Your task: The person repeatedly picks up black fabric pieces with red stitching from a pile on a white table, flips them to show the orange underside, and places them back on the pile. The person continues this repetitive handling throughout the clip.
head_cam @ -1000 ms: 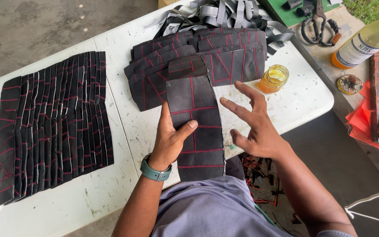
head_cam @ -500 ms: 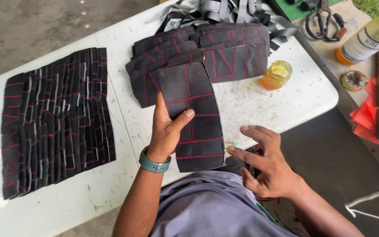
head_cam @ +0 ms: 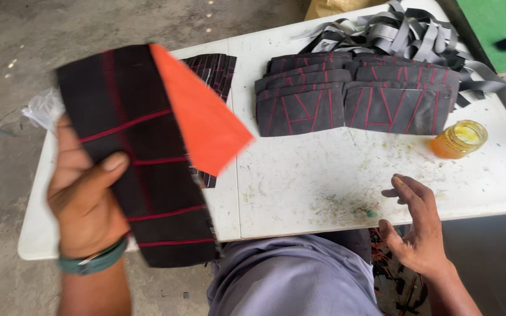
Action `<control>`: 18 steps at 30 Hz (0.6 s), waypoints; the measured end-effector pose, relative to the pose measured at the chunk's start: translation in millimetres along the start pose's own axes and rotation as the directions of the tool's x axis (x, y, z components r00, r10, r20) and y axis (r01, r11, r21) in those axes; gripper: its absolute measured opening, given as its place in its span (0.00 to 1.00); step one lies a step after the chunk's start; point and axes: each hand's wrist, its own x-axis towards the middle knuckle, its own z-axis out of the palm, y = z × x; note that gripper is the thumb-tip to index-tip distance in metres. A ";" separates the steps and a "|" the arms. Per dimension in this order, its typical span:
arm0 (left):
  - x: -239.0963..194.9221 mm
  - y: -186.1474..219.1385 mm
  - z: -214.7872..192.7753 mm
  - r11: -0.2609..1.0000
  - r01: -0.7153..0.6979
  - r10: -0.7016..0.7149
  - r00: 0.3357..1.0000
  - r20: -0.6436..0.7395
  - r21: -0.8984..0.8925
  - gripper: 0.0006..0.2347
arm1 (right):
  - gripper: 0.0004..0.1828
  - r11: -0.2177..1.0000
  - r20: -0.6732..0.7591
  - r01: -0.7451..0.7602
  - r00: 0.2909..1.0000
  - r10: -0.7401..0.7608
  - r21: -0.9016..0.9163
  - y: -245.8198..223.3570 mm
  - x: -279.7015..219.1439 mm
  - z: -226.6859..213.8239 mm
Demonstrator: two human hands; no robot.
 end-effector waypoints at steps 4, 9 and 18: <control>-22.9 46.5 -25.1 0.969 -0.072 0.098 0.990 -0.099 0.236 0.27 | 0.42 0.999 0.020 0.021 1.000 -0.022 0.037 -1.1 5.4 10.1; -31.6 73.3 -74.2 0.960 -0.104 0.161 0.965 -0.206 0.261 0.23 | 0.43 0.998 0.055 0.016 0.998 -0.020 0.061 -7.0 13.9 26.1; 6.9 48.5 -200.1 0.966 -0.058 0.135 0.945 -0.299 0.252 0.23 | 0.43 0.994 0.122 0.106 0.987 -0.109 0.027 -33.7 36.8 55.1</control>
